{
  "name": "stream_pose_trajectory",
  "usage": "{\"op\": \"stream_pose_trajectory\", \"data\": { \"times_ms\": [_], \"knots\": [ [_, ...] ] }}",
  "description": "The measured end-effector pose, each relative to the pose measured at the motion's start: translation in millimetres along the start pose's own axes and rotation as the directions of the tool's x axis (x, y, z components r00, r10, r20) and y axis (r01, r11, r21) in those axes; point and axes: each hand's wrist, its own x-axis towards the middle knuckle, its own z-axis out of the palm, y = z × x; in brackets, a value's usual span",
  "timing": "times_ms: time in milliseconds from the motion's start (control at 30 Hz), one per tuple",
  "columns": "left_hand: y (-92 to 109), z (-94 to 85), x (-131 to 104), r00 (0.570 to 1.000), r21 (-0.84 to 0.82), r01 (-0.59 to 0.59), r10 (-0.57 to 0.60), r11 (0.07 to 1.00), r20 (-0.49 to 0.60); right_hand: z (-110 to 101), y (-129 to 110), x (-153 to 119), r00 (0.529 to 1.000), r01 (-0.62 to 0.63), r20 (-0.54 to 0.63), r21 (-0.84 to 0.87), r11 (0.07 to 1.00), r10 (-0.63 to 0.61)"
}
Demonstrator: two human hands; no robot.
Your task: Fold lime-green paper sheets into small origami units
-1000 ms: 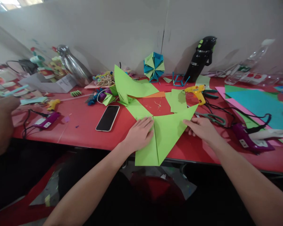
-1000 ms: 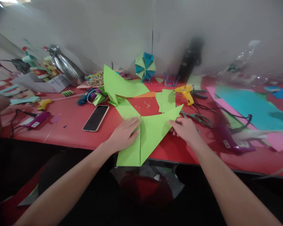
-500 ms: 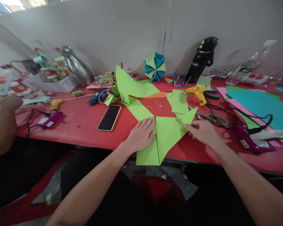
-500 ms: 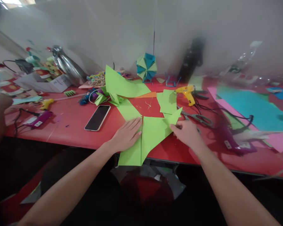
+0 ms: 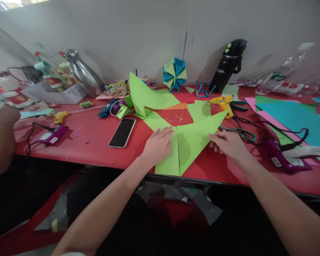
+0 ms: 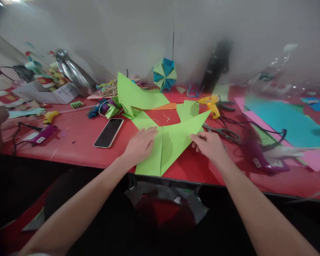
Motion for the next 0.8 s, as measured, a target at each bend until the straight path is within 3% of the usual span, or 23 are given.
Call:
{"op": "stream_pose_trajectory", "data": {
  "times_ms": [200, 333, 600, 800],
  "knots": [
    [3.4, 5.0, -3.8, 0.979, -0.016, -0.032, 0.034, 0.999, 0.201, 0.4, 0.4, 4.4, 0.998, 0.05, -0.022, -0.092, 0.995, -0.052],
    [2.2, 11.5, -5.1, 0.961, 0.026, -0.033, 0.025, 0.999, 0.274, -0.2, -0.7, 1.9, 0.998, 0.058, -0.018, -0.219, 0.974, -0.063],
    [1.8, 13.8, -4.7, 0.952, 0.051, -0.024, 0.007, 0.998, 0.306, -2.2, 9.3, 0.7, 0.997, 0.071, 0.033, -0.268, 0.961, -0.064],
    [0.3, 14.7, -5.8, 0.96, 0.031, -0.034, 0.024, 0.999, 0.279, -1.1, 6.4, -3.7, 0.999, 0.023, 0.046, -0.068, 0.997, -0.02]
  ]
}}
